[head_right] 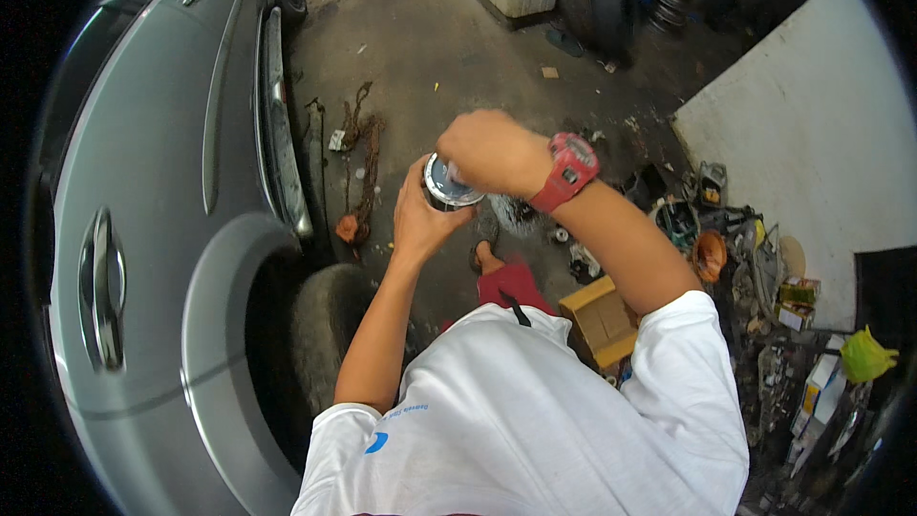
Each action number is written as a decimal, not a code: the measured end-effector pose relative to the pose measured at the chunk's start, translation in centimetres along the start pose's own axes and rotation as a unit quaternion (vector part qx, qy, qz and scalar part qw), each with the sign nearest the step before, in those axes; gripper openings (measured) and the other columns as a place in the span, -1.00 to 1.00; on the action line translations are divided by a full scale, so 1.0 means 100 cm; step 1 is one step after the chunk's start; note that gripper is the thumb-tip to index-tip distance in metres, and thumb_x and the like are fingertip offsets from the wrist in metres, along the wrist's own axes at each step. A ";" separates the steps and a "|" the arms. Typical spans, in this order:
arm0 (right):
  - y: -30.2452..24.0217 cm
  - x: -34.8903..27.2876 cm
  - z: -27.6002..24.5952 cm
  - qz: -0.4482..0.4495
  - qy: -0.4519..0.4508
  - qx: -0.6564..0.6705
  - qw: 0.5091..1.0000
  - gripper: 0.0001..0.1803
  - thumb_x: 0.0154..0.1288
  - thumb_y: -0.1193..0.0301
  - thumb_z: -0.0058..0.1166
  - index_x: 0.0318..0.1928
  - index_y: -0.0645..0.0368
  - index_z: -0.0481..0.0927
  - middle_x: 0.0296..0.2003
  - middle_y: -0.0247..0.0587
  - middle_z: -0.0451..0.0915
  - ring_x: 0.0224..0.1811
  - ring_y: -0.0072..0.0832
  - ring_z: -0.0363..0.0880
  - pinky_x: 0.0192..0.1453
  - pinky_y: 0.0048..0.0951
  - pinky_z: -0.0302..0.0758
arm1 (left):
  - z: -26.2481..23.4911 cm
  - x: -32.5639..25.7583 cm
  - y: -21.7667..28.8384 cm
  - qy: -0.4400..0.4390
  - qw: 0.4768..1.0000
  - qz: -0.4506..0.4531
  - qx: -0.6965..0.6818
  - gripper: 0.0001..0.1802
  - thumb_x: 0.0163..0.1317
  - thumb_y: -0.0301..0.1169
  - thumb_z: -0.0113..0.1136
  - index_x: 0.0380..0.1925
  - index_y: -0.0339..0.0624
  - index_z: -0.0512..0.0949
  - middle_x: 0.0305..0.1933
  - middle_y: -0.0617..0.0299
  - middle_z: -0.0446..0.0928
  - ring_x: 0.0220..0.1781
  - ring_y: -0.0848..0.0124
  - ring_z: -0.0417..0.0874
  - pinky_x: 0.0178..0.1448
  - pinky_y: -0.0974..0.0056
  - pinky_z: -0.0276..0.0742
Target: The person sits on the floor surrounded by numerous paint cans and uses a white cloth to wipe the rims of the cans. They then pick up a can and stir the contents with the cloth. The person stands up and walks through a garage area containing several cars while continuing to stir the paint can.
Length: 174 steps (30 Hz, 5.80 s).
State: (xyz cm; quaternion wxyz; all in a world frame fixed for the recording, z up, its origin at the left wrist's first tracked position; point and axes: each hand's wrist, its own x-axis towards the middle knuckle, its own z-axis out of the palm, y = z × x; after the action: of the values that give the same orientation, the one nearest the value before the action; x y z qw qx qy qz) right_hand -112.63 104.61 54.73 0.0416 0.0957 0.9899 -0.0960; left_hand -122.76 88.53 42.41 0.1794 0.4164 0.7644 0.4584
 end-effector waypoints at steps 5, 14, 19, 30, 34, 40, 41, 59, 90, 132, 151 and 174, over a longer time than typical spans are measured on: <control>0.110 0.123 -0.025 -0.029 0.017 -0.020 0.999 -0.85 0.22 0.40 0.35 -0.21 0.14 0.81 -0.19 0.03 0.81 -0.10 0.06 0.82 0.00 0.04 0.73 | 0.014 0.160 -0.012 0.014 1.000 0.000 -0.024 0.09 -0.20 -0.18 0.78 0.42 -0.12 0.48 0.35 -0.06 0.66 0.39 -0.10 0.66 0.44 -0.11 0.56; 0.243 0.309 -0.081 -0.066 -0.048 -0.025 0.996 -0.83 0.25 0.37 0.39 -0.19 0.15 0.83 -0.19 0.03 0.81 -0.08 0.08 0.81 0.06 0.03 0.71 | 0.006 0.379 -0.034 0.044 0.996 -0.063 -0.046 0.07 -0.19 -0.21 0.77 0.41 -0.20 0.49 0.31 -0.04 0.68 0.35 0.07 0.73 0.44 0.04 0.59; 0.315 0.428 -0.116 -0.051 -0.025 0.001 0.998 -0.79 0.23 0.38 0.44 -0.14 0.17 0.83 -0.17 0.03 0.80 -0.03 0.09 0.80 0.07 0.03 0.70 | -0.008 0.509 -0.073 0.052 0.996 -0.053 -0.048 0.09 -0.18 -0.21 0.78 0.43 -0.19 0.47 0.34 -0.04 0.66 0.39 0.05 0.70 0.46 0.02 0.57; 0.468 0.692 -0.173 -0.019 0.009 0.011 1.000 -0.77 0.21 0.38 0.40 -0.16 0.23 0.81 -0.19 0.08 0.80 -0.01 0.06 0.79 0.07 0.04 0.69 | -0.054 0.822 -0.124 0.008 0.999 0.009 -0.051 0.09 -0.17 -0.22 0.79 0.42 -0.18 0.45 0.33 -0.05 0.66 0.39 -0.03 0.67 0.45 -0.04 0.57; 0.528 0.781 -0.200 0.023 0.021 -0.016 0.999 -0.78 0.21 0.38 0.39 -0.16 0.21 0.82 -0.20 0.09 0.80 -0.04 0.08 0.79 0.06 0.04 0.69 | -0.059 0.931 -0.148 0.008 0.999 0.018 -0.047 0.11 -0.20 -0.18 0.79 0.43 -0.10 0.44 0.34 -0.02 0.66 0.42 -0.08 0.63 0.48 -0.10 0.53; 0.623 0.920 -0.213 -0.027 -0.027 0.005 0.999 -0.75 0.19 0.39 0.42 -0.12 0.19 0.83 -0.21 0.06 0.81 -0.04 0.07 0.80 0.07 0.02 0.70 | -0.057 1.094 -0.175 0.001 0.999 -0.019 -0.033 0.13 -0.21 -0.18 0.80 0.45 -0.11 0.44 0.37 -0.03 0.64 0.43 -0.08 0.63 0.49 -0.11 0.53; 0.647 0.943 -0.222 -0.045 0.003 0.027 0.999 -0.76 0.19 0.40 0.43 -0.12 0.19 0.84 -0.18 0.04 0.81 -0.04 0.08 0.81 0.07 0.02 0.71 | -0.055 1.119 -0.184 0.003 0.999 -0.025 -0.035 0.13 -0.21 -0.18 0.80 0.45 -0.11 0.44 0.37 -0.03 0.64 0.43 -0.08 0.63 0.49 -0.11 0.53; 0.892 1.403 -0.290 -0.073 -0.035 -0.065 0.995 -0.78 0.19 0.35 0.45 -0.18 0.16 0.84 -0.25 0.06 0.80 -0.09 0.09 0.80 0.01 0.02 0.70 | -0.129 1.595 -0.296 0.067 0.994 -0.068 -0.056 0.11 -0.18 -0.20 0.78 0.45 -0.14 0.45 0.38 -0.01 0.64 0.43 -0.01 0.65 0.49 -0.05 0.54; 1.270 2.211 -0.441 -0.169 0.006 0.027 0.985 -0.89 0.18 0.46 0.35 -0.27 0.16 0.82 -0.23 0.02 0.82 -0.11 0.04 0.84 -0.03 0.01 0.76 | -0.314 2.473 -0.511 0.092 0.986 -0.103 -0.091 0.08 -0.18 -0.17 0.78 0.42 -0.19 0.49 0.34 -0.05 0.68 0.37 0.02 0.72 0.46 -0.01 0.59; 1.805 3.382 -0.653 -0.115 -0.016 -0.054 0.992 -0.84 0.25 0.35 0.41 -0.22 0.13 0.81 -0.21 0.00 0.79 -0.10 0.06 0.81 -0.03 0.03 0.73 | -0.576 3.702 -0.838 0.081 0.991 -0.089 -0.052 0.11 -0.21 -0.22 0.77 0.45 -0.13 0.46 0.37 -0.04 0.66 0.44 -0.07 0.65 0.53 -0.11 0.51; 2.104 3.897 -0.767 -0.048 0.037 -0.062 0.996 -0.86 0.25 0.40 0.32 -0.21 0.13 0.82 -0.15 0.01 0.80 -0.05 0.02 0.84 0.01 0.02 0.75 | -0.662 4.314 -0.942 0.024 0.998 -0.023 -0.058 0.09 -0.19 -0.22 0.77 0.44 -0.16 0.48 0.35 -0.09 0.67 0.40 -0.09 0.68 0.47 -0.10 0.57; 2.446 4.531 -0.911 -0.022 -0.025 -0.035 0.999 -0.85 0.28 0.37 0.34 -0.17 0.12 0.82 -0.19 0.01 0.79 -0.08 0.04 0.81 0.01 0.04 0.73 | -0.772 5.037 -1.112 0.043 0.998 -0.019 -0.042 0.12 -0.22 -0.16 0.78 0.44 -0.13 0.49 0.36 -0.06 0.67 0.43 -0.05 0.67 0.54 -0.12 0.52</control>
State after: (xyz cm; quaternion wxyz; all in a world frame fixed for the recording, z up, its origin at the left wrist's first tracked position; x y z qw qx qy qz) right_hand -513.38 440.51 53.60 0.0676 0.0696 0.9932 -0.0644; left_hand -522.53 423.46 41.81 0.1728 0.3739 0.7590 0.5041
